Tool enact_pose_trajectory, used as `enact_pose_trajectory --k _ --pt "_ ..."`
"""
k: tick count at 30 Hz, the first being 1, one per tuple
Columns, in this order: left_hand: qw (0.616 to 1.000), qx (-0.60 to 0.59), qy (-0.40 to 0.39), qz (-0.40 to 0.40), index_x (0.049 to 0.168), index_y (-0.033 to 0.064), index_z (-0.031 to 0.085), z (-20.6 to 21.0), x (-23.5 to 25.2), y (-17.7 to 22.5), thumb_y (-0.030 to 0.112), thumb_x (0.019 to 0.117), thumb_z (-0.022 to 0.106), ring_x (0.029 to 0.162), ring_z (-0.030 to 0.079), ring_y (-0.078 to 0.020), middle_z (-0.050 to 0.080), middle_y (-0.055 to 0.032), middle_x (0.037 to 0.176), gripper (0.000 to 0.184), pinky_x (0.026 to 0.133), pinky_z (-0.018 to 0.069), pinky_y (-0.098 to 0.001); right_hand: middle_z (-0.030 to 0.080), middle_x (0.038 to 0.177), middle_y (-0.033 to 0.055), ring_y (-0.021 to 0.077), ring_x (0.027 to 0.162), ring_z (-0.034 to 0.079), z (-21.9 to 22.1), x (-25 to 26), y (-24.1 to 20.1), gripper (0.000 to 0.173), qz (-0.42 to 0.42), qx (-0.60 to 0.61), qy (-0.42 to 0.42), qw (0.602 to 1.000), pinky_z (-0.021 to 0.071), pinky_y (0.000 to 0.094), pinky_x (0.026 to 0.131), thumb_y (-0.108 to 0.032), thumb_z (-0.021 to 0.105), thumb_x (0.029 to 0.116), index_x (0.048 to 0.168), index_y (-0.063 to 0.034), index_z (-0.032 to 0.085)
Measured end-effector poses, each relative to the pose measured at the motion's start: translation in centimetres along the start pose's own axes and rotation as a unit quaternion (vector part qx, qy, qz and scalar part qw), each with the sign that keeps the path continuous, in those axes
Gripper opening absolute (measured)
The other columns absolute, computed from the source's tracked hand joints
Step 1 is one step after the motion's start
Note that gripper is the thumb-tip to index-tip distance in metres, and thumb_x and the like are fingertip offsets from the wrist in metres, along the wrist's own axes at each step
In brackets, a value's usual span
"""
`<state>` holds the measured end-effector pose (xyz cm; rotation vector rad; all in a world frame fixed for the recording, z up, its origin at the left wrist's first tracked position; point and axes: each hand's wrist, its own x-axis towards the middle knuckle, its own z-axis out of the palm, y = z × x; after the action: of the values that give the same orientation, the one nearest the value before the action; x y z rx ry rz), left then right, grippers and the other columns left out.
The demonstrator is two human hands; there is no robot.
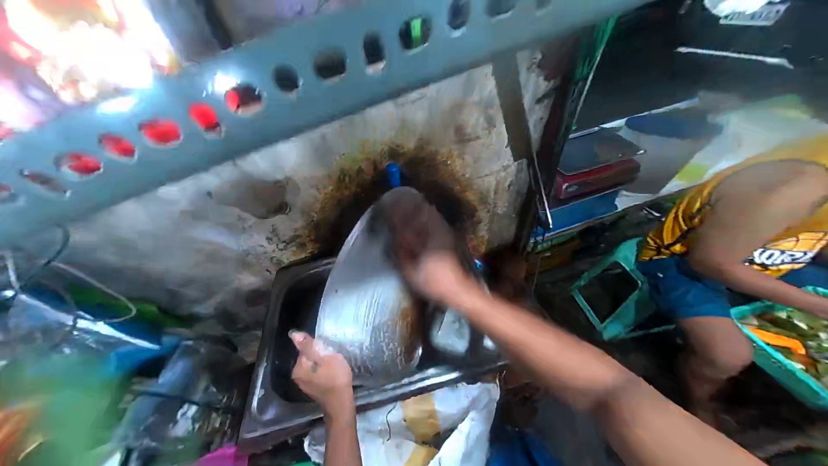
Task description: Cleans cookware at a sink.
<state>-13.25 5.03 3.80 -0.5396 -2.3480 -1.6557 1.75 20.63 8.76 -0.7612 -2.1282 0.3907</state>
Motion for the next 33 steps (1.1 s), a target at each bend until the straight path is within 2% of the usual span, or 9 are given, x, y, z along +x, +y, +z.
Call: enact_pose_trajectory --k 3,8,13,16,18,23,28,31,33 --pt "1.000 0.007 -0.005 -0.020 0.066 0.0012 0.054 0.2 0.3 -0.1 0.040 0.1118 0.032 0.055 0.051 -0.0108 0.047 -0.0017 0.058 0.064 0.059 0.0468 -0.0353 0.053 0.155 -0.0071 0.0237 0.153 0.034 1.6 -2.6 -3.1 0.046 -0.146 -0.025 -0.041 0.988 0.0268 0.0567 0.125 -0.025 0.047 0.1026 0.147 -0.0263 0.058" --pt "1.000 0.004 0.016 0.023 0.059 0.0069 0.043 0.4 -0.1 -0.7 0.039 0.1116 0.032 0.047 0.043 -0.0099 0.037 0.0016 0.052 0.063 0.051 0.0412 -0.0327 0.039 0.164 0.0008 0.0308 0.153 0.033 -0.9 5.5 4.6 0.049 0.097 0.007 -0.020 0.995 0.0247 0.0619 0.123 -0.037 0.043 0.1087 0.154 -0.0185 0.049" --pt "0.999 0.015 0.012 0.027 0.060 0.0060 0.046 0.7 0.7 -1.2 0.042 0.1114 0.030 0.049 0.046 -0.0083 0.039 0.0020 0.052 0.065 0.053 0.0434 -0.0321 0.039 0.165 -0.0020 0.0240 0.157 0.024 0.2 3.7 -2.2 0.052 -0.079 -0.026 -0.078 0.993 0.0183 0.0518 0.128 -0.031 0.042 0.1052 0.156 -0.0215 0.047" --pt "0.999 0.030 0.014 0.019 0.061 0.0039 0.047 0.5 0.5 -1.1 0.040 0.1115 0.031 0.051 0.047 -0.0121 0.041 -0.0010 0.054 0.065 0.056 0.0435 -0.0359 0.040 0.164 -0.0027 0.0264 0.156 0.027 -0.9 6.6 1.4 0.050 0.021 0.001 -0.100 0.995 0.0160 0.0559 0.127 -0.037 0.043 0.1083 0.156 -0.0227 0.047" --pt "0.999 0.029 0.023 0.006 0.065 0.0000 0.053 0.0 0.5 -1.5 0.041 0.1117 0.029 0.057 0.053 -0.0152 0.048 -0.0055 0.057 0.067 0.060 0.0472 -0.0392 0.039 0.164 0.0001 0.0298 0.154 0.031 -0.3 6.8 2.9 0.052 0.054 0.004 -0.076 0.996 0.0210 0.0598 0.126 -0.041 0.041 0.1085 0.156 -0.0204 0.046" --pt "0.999 -0.004 -0.010 -0.048 0.089 -0.0040 0.067 -0.6 1.7 -1.4 0.043 0.1117 0.025 0.079 0.066 -0.0120 0.067 -0.0094 0.080 0.067 0.079 0.0554 -0.0381 0.043 0.162 -0.0039 0.0242 0.156 0.027 2.1 0.6 -4.4 0.048 -0.120 -0.040 -0.051 0.991 0.0193 0.0553 0.128 -0.027 0.044 0.1055 0.153 -0.0205 0.051" --pt "0.999 0.002 0.032 -0.027 0.070 0.0003 0.058 -0.3 1.8 -3.1 0.041 0.1118 0.029 0.063 0.058 -0.0109 0.055 -0.0041 0.062 0.065 0.065 0.0515 -0.0352 0.035 0.167 0.0025 0.0291 0.156 0.027 0.1 7.3 3.8 0.053 0.133 0.017 -0.103 0.986 0.0162 0.0608 0.126 -0.043 0.037 0.1088 0.156 -0.0201 0.046" --pt "0.997 -0.013 0.067 -0.041 0.057 0.0092 0.042 0.5 2.3 -2.3 0.032 0.1118 0.033 0.048 0.047 -0.0028 0.042 0.0054 0.051 0.060 0.053 0.0450 -0.0237 0.033 0.168 0.0051 0.0291 0.157 0.024 0.8 3.8 -2.1 0.056 -0.024 -0.044 -0.071 0.996 0.0167 0.0573 0.128 -0.031 0.046 0.1052 0.158 -0.0154 0.042" --pt "0.998 -0.011 0.045 -0.041 0.061 0.0069 0.047 0.0 2.0 -2.7 0.034 0.1121 0.031 0.053 0.052 -0.0032 0.047 0.0039 0.055 0.060 0.057 0.0479 -0.0252 0.035 0.167 0.0025 0.0285 0.157 0.024 1.8 1.8 -4.6 0.054 -0.082 -0.057 -0.040 0.994 0.0199 0.0575 0.127 -0.029 0.045 0.1044 0.157 -0.0170 0.045"
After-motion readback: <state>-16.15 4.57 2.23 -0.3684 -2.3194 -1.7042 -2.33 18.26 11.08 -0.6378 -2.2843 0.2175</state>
